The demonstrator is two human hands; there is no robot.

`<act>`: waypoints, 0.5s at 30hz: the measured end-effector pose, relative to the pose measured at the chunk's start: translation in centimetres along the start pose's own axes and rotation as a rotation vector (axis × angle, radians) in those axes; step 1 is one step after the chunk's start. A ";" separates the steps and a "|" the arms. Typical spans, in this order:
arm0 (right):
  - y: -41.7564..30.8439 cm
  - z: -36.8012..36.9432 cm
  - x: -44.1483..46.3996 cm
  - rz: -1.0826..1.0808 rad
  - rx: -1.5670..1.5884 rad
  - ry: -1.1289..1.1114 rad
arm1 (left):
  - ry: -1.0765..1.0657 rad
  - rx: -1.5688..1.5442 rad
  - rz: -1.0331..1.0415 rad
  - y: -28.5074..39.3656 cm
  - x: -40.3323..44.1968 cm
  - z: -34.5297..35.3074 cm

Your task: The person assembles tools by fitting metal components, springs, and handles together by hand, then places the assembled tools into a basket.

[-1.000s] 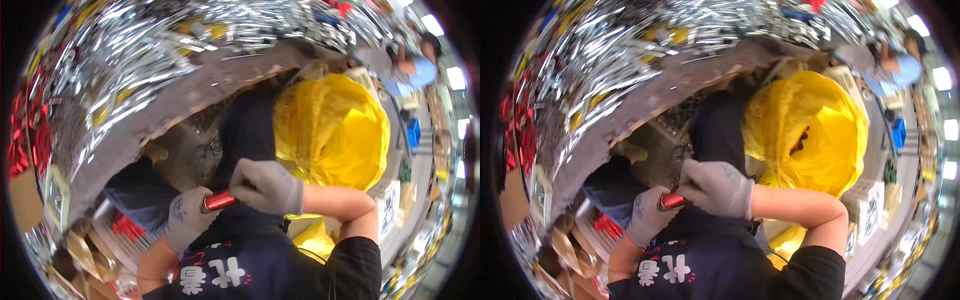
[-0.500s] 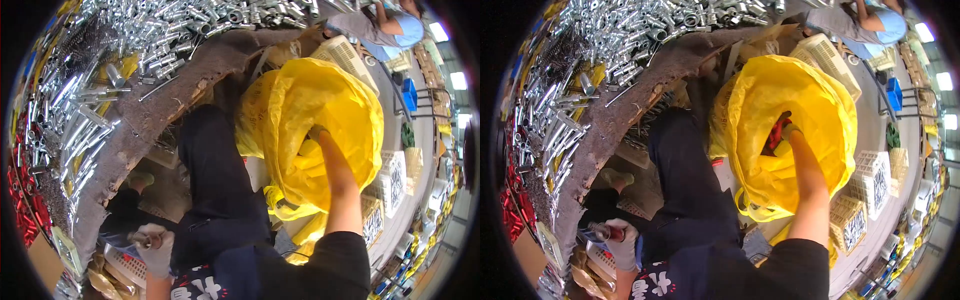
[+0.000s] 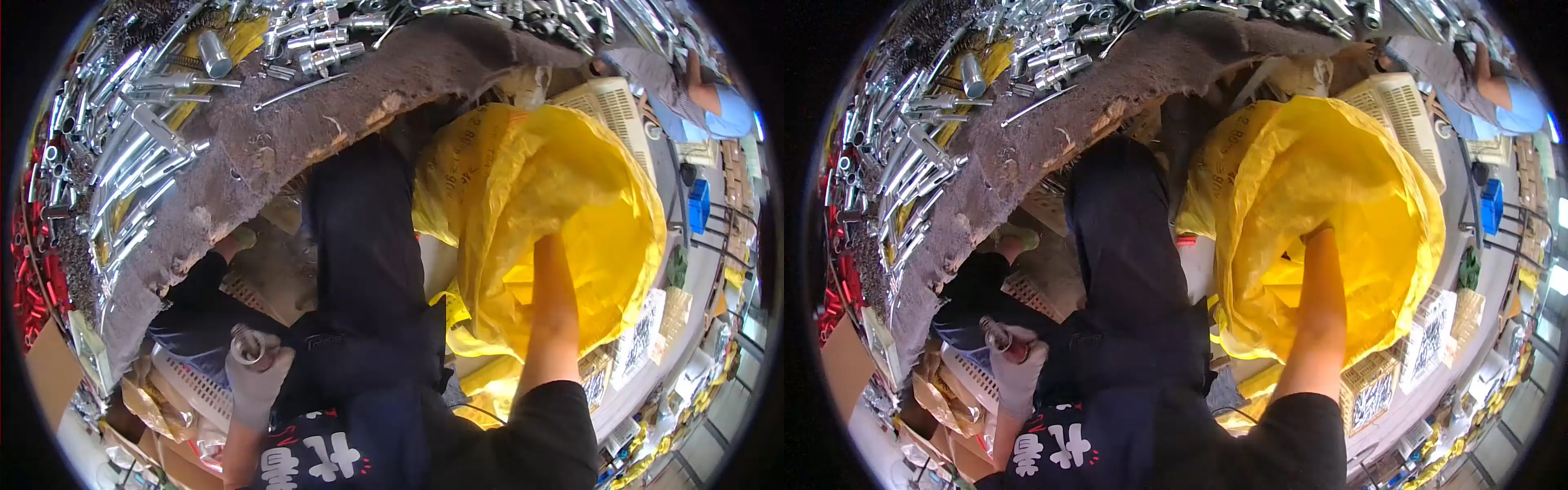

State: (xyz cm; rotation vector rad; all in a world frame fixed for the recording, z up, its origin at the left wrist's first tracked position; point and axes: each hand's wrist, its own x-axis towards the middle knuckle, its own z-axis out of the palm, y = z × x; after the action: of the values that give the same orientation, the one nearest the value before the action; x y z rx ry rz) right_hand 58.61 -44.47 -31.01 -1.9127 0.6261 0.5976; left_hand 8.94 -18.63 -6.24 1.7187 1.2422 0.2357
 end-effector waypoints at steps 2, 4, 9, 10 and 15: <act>0.4 -4.5 -3.9 0.090 0.304 -0.093 | -0.082 -0.019 0.008 0.7 0.5 0.6; 0.1 -9.1 -11.5 0.048 0.465 -0.240 | -0.151 0.047 0.141 0.4 0.7 0.2; -2.3 -11.4 -29.8 -0.399 0.311 -0.637 | -0.207 0.104 0.308 0.2 -0.8 -2.0; -3.2 -9.6 -31.5 -0.454 0.244 -0.724 | -0.217 0.141 0.348 0.4 -1.1 -2.7; -7.8 1.5 -41.5 -0.996 -0.485 -0.955 | -0.289 0.199 0.198 -1.4 -3.1 -7.4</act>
State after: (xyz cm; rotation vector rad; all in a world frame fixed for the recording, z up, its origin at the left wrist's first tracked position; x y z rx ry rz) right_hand 32.66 -33.47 0.48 -1.7750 -1.0991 0.8999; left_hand 2.03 -16.86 -2.40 1.9700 0.9086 -0.0231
